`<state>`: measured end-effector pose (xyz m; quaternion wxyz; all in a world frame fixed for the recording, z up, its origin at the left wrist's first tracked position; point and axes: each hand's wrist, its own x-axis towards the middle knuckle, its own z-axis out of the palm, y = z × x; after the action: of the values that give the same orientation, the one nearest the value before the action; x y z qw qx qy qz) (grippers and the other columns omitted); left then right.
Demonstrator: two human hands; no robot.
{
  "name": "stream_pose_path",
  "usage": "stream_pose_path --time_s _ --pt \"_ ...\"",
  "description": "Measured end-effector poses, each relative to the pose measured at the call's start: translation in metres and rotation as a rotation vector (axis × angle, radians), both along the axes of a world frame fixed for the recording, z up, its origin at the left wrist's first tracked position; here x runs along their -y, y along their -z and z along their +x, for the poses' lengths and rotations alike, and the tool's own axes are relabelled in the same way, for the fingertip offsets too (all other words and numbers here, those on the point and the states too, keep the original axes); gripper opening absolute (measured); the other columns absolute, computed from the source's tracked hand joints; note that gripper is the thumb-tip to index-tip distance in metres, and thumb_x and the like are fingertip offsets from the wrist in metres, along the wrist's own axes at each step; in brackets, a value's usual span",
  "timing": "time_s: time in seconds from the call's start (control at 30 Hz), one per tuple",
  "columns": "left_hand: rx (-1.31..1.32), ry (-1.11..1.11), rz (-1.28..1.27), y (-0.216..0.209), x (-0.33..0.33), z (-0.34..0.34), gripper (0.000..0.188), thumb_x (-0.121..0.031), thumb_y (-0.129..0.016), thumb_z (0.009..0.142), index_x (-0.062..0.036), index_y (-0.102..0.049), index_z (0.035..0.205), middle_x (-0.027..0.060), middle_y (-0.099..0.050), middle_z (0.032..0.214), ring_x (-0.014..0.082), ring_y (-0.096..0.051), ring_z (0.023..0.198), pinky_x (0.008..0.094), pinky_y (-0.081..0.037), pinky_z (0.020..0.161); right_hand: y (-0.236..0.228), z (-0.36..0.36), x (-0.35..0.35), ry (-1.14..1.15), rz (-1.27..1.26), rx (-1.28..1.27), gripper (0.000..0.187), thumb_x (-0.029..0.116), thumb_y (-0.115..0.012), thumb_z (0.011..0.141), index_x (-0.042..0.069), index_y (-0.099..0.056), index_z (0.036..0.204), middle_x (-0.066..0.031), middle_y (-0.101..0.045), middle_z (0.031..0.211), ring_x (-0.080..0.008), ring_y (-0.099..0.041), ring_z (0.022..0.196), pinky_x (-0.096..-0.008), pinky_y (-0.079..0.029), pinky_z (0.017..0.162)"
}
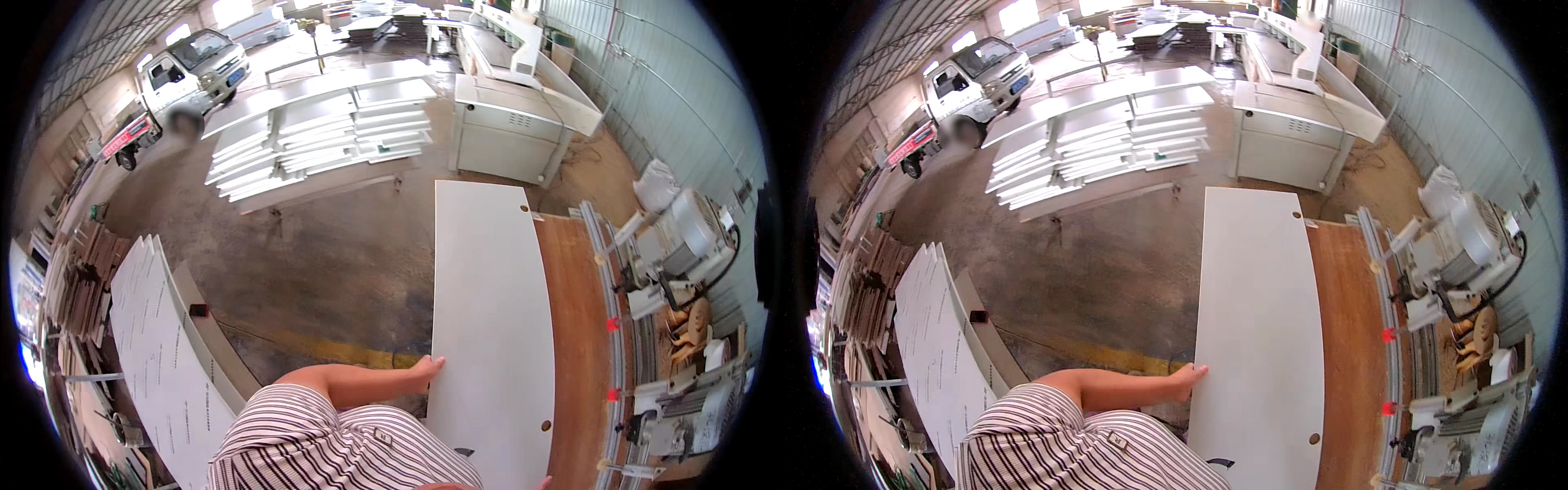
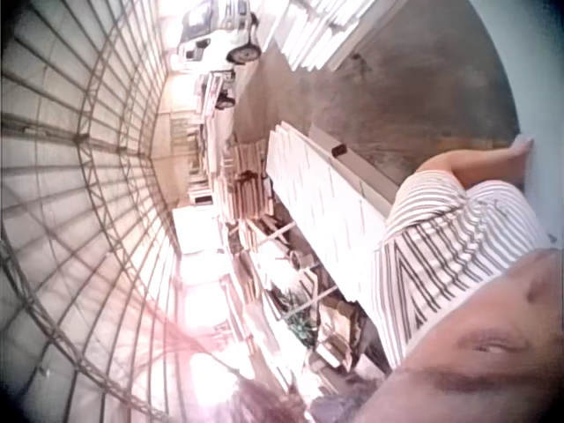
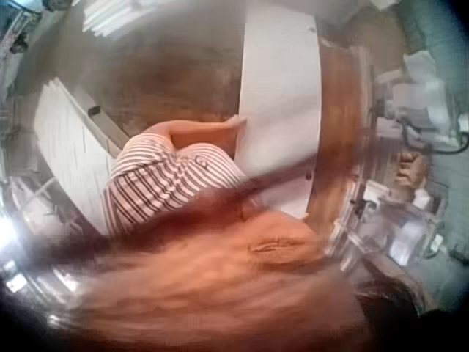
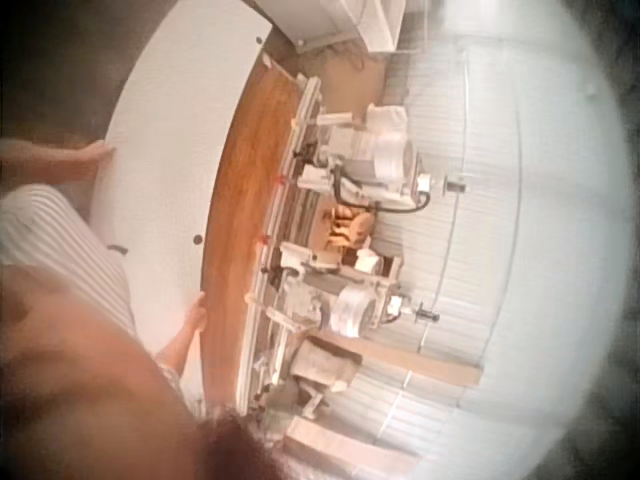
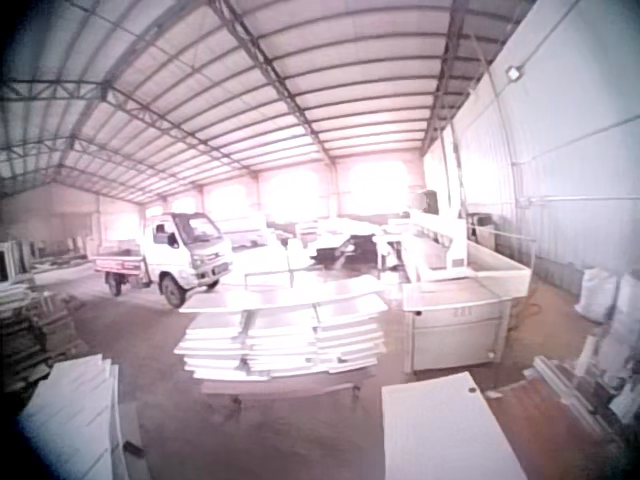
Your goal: The person repeatedly picks up large white panels, places them on a cutting machine, and uses a yellow-handled tool to guide or cut along the edge. After each cut, the person removes the panel and stacks it with others. The process is repeated multiple times throughout the clip.
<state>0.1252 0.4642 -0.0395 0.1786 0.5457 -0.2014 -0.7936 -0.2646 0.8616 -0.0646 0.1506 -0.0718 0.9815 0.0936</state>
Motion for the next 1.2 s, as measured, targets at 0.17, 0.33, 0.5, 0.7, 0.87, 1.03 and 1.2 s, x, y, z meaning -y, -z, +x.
stream_pose_path --time_s 0.17,0.33,0.5,0.7,0.87,1.03,1.2 --pt "-0.026 -0.191 0.101 0.014 0.028 0.073 0.049 -0.036 -0.041 0.096 0.0003 -0.037 0.130 0.0153 -0.048 0.127 0.0302 -0.050 0.114 0.0471 -0.044 0.090 -0.023 0.036 0.084 -0.718 -0.375 -0.673 0.088 0.075 -0.023 0.081 0.000 -0.070 0.077 -0.0212 -0.065 0.071 -0.0392 -0.063 0.071 -0.0499 -0.048 0.063" --pt "-0.018 -0.256 0.119 0.056 0.103 0.170 0.061 -0.044 -0.042 0.094 0.0006 -0.032 0.135 0.0161 -0.041 0.136 0.0304 -0.043 0.122 0.0486 -0.036 0.098 -0.119 0.128 0.243 -0.466 -0.264 -0.222 0.078 0.070 -0.031 0.084 0.004 -0.070 0.074 -0.0225 -0.064 0.071 -0.0418 -0.061 0.068 -0.0503 -0.047 0.060" --pt "-0.224 -0.547 0.147 0.005 0.154 0.299 0.058 -0.045 -0.036 0.096 0.0020 -0.040 0.130 0.0150 -0.043 0.134 0.0290 -0.042 0.121 0.0428 -0.035 0.101 -0.143 0.231 0.387 -0.774 -0.434 -0.330 0.072 0.060 -0.030 0.090 0.000 -0.069 0.079 -0.0240 -0.061 0.070 -0.0426 -0.059 0.066 -0.0492 -0.045 0.058" --pt "-0.160 -0.743 -0.014 0.047 0.221 0.411 0.060 -0.044 -0.036 0.096 0.0055 -0.038 0.130 0.0159 -0.041 0.135 0.0277 -0.041 0.121 0.0381 -0.035 0.102 -0.172 0.322 0.574 -1.059 -0.523 -0.340 0.079 0.066 -0.024 0.088 0.003 -0.067 0.065 -0.0213 -0.060 0.063 -0.0421 -0.058 0.060 -0.0483 -0.043 0.052" --pt "-0.167 -0.960 0.028 0.043 0.287 0.467 0.058 -0.045 -0.038 0.095 0.0050 -0.043 0.125 0.0148 -0.047 0.128 0.0266 -0.048 0.112 0.0397 -0.039 0.096 -0.157 0.375 0.727 -1.210 -0.504 -0.298 0.081 0.070 -0.022 0.086 0.005 -0.064 0.062 -0.0199 -0.059 0.061 -0.0412 -0.059 0.061 -0.0506 -0.044 0.054" --pt "-0.223 -1.153 -0.015 0.081 0.376 0.521 0.054 -0.042 -0.038 0.096 0.0044 -0.045 0.122 0.0141 -0.049 0.124 0.0265 -0.047 0.111 0.0401 -0.039 0.097 -0.147 0.445 0.909 -1.358 -0.561 -0.213 0.079 0.069 -0.025 0.086 0.005 -0.065 0.066 -0.0199 -0.062 0.069 -0.0400 -0.061 0.069 -0.0486 -0.046 0.062" --pt "-0.296 -1.255 -0.092 0.041 0.472 0.538 0.044 -0.034 -0.037 0.098 0.0035 -0.046 0.120 0.0128 -0.049 0.123 0.0247 -0.045 0.110 0.0394 -0.037 0.098 -0.167 0.492 1.070 -1.441 -0.527 -0.131 0.074 0.066 -0.027 0.087 0.007 -0.067 0.070 -0.0174 -0.064 0.074 -0.0371 -0.062 0.075 -0.0464 -0.048 0.070"
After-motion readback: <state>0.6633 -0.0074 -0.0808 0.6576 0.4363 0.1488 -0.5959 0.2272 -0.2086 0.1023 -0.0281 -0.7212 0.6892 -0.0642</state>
